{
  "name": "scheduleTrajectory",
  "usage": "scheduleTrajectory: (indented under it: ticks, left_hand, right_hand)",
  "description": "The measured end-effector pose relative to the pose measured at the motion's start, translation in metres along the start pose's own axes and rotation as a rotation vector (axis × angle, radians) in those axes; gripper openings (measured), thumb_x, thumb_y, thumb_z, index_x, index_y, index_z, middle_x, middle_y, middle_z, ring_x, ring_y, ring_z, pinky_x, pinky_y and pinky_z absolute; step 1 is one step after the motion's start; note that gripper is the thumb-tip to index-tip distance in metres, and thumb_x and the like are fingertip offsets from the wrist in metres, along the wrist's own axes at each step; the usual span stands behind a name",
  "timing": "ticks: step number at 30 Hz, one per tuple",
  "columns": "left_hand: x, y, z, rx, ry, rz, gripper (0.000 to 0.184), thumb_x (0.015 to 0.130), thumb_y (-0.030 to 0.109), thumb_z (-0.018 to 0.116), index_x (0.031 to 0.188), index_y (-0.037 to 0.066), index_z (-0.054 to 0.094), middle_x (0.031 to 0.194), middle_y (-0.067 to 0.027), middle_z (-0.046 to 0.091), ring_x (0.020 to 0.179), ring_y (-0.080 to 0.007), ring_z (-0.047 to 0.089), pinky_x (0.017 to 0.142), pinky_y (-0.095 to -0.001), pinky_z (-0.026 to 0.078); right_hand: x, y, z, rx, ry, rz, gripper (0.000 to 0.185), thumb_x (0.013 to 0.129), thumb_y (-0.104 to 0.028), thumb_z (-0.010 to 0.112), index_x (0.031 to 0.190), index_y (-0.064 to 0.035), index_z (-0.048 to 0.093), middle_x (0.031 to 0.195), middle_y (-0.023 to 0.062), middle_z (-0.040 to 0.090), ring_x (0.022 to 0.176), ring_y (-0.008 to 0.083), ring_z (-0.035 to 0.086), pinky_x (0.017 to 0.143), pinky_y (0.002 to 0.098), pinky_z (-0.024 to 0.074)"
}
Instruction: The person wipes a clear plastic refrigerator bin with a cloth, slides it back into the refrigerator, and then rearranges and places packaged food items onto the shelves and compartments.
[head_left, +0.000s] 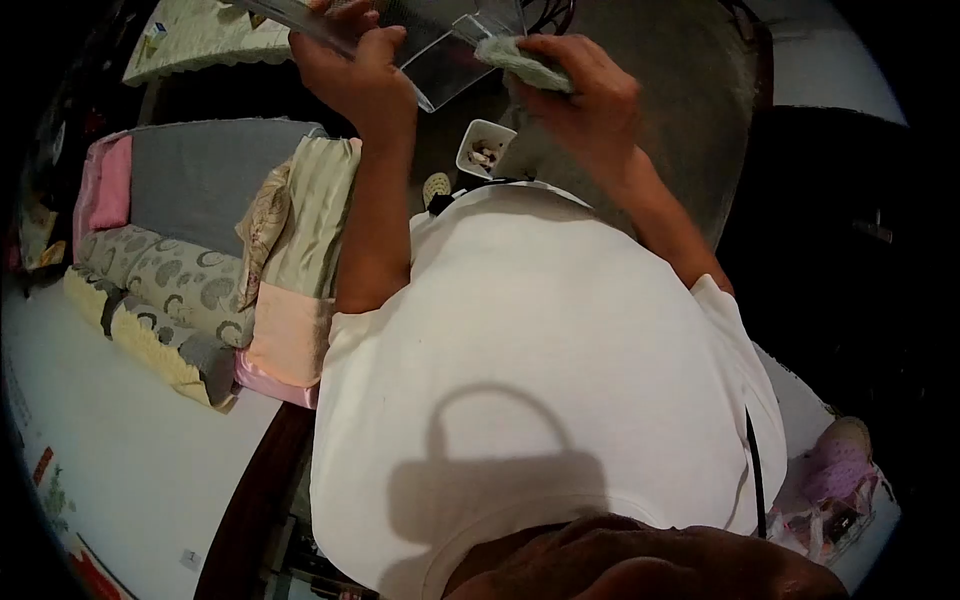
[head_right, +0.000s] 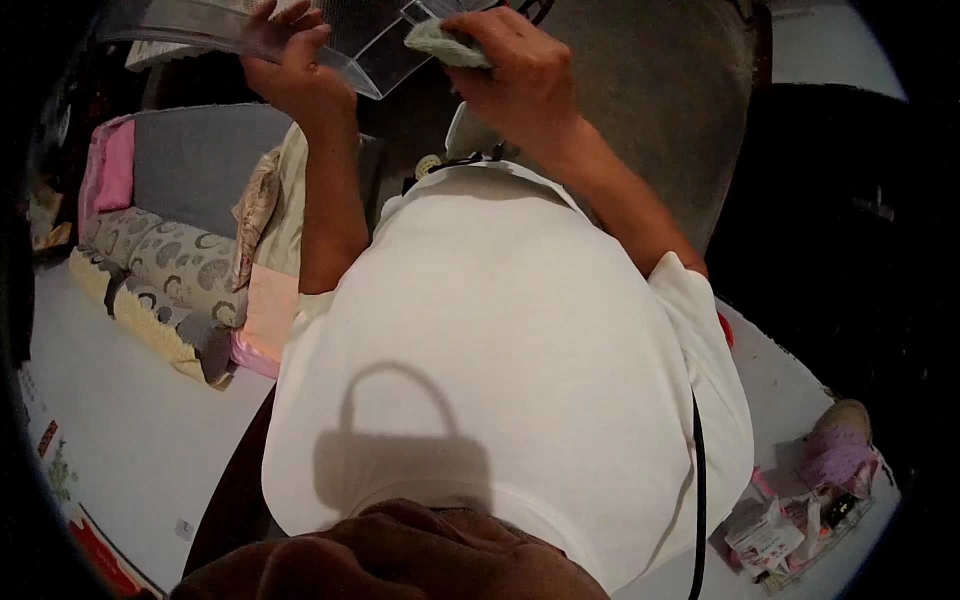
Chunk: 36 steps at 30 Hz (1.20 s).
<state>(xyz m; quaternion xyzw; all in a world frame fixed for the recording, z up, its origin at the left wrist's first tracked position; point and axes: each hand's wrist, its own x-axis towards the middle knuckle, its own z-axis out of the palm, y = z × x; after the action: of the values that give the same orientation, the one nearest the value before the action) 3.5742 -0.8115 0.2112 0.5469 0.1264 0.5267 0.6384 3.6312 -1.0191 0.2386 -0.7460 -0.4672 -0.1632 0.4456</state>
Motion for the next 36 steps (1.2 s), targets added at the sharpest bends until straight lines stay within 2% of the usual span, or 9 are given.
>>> scheduleTrajectory:
  ticks: [2, 6, 8, 11, 17, 21, 23, 26, 36]
  left_hand:
    - [-0.001, -0.007, -0.001, -0.014, -0.01, 0.048, 0.06, 0.07, -0.004, 0.059, 0.13, -0.001, 0.055, 0.105, -0.0077, 0.062, 0.095, -0.0191, 0.06, 0.088, -0.0293, 0.048]
    - [-0.011, -0.011, 0.009, -0.037, 0.006, 0.079, 0.063, 0.067, -0.003, 0.061, 0.13, -0.001, 0.054, 0.106, -0.0084, 0.061, 0.1, -0.0204, 0.06, 0.092, -0.0316, 0.048]
    - [-0.014, -0.01, 0.014, 0.067, -0.016, 0.127, 0.067, 0.065, 0.0, 0.062, 0.132, 0.0, 0.053, 0.111, -0.0088, 0.06, 0.106, -0.0226, 0.058, 0.097, -0.0349, 0.046]
    - [-0.019, -0.024, 0.012, 0.21, -0.073, 0.214, 0.07, 0.067, 0.005, 0.063, 0.136, 0.0, 0.051, 0.117, -0.0097, 0.058, 0.111, -0.0246, 0.056, 0.102, -0.0366, 0.043]
    - [-0.01, -0.024, 0.005, 0.205, -0.097, 0.18, 0.069, 0.073, 0.01, 0.063, 0.14, 0.0, 0.047, 0.122, -0.0122, 0.058, 0.114, -0.025, 0.056, 0.102, -0.0376, 0.044]
    - [-0.007, -0.033, 0.001, 0.169, -0.1, 0.264, 0.063, 0.077, 0.009, 0.063, 0.138, -0.002, 0.05, 0.118, -0.0129, 0.061, 0.109, -0.0238, 0.058, 0.098, -0.0372, 0.046]
    - [-0.006, -0.038, -0.005, 0.15, -0.139, 0.331, 0.077, 0.065, -0.004, 0.064, 0.139, -0.003, 0.044, 0.118, -0.0175, 0.062, 0.112, -0.0269, 0.061, 0.105, -0.0423, 0.046]
    - [-0.008, -0.035, -0.008, 0.143, -0.106, 0.251, 0.077, 0.066, -0.003, 0.067, 0.139, -0.005, 0.043, 0.12, -0.019, 0.062, 0.108, -0.0256, 0.062, 0.102, -0.0386, 0.047]
    - [-0.011, -0.035, -0.01, 0.156, -0.179, 0.294, 0.069, 0.068, -0.004, 0.066, 0.134, -0.007, 0.047, 0.117, -0.0193, 0.065, 0.106, -0.024, 0.063, 0.097, -0.0374, 0.05]
  right_hand:
    - [0.011, -0.004, 0.011, -0.306, 0.03, -0.148, 0.031, 0.083, -0.009, 0.077, 0.112, -0.0026, 0.068, 0.099, 0.0178, 0.073, 0.083, 0.0296, 0.075, 0.068, 0.0356, 0.0598]
    - [0.031, 0.011, 0.053, -0.595, -0.206, 0.037, 0.039, 0.082, -0.012, 0.082, 0.116, 0.0015, 0.067, 0.09, 0.012, 0.071, 0.077, 0.0203, 0.072, 0.062, 0.0335, 0.0579]
    - [0.037, 0.028, 0.082, -0.734, -0.232, 0.028, 0.019, 0.08, -0.012, 0.075, 0.091, -0.0014, 0.065, 0.078, 0.0117, 0.069, 0.072, 0.0269, 0.073, 0.055, 0.037, 0.0562]
    - [0.048, 0.032, 0.1, -0.621, -0.426, 0.225, 0.021, 0.086, -0.016, 0.069, 0.098, -0.0012, 0.062, 0.087, 0.0148, 0.07, 0.083, 0.0323, 0.072, 0.063, 0.0429, 0.0575]
    - [0.032, 0.025, 0.12, -0.41, -0.271, 0.246, 0.05, 0.086, -0.025, 0.071, 0.121, 0.0016, 0.047, 0.108, 0.0227, 0.062, 0.101, 0.0421, 0.063, 0.082, 0.0508, 0.0545]
    - [0.032, 0.032, 0.117, -0.287, -0.294, 0.287, 0.052, 0.087, -0.024, 0.071, 0.124, 0.0014, 0.045, 0.106, 0.023, 0.061, 0.098, 0.0432, 0.063, 0.082, 0.0514, 0.0543]
    - [0.029, 0.04, 0.117, -0.313, -0.353, 0.127, 0.042, 0.086, -0.02, 0.07, 0.117, -0.0005, 0.05, 0.103, 0.0217, 0.062, 0.089, 0.0401, 0.066, 0.072, 0.049, 0.0568]
    - [0.027, 0.047, 0.119, -0.324, -0.372, 0.046, 0.034, 0.089, -0.014, 0.07, 0.118, -0.0019, 0.056, 0.1, 0.0213, 0.069, 0.082, 0.0371, 0.073, 0.065, 0.041, 0.0589]
    - [0.023, 0.034, 0.112, -0.467, -0.518, 0.034, 0.038, 0.093, -0.016, 0.063, 0.122, 0.0014, 0.046, 0.104, 0.0266, 0.066, 0.079, 0.0402, 0.074, 0.062, 0.046, 0.0612]
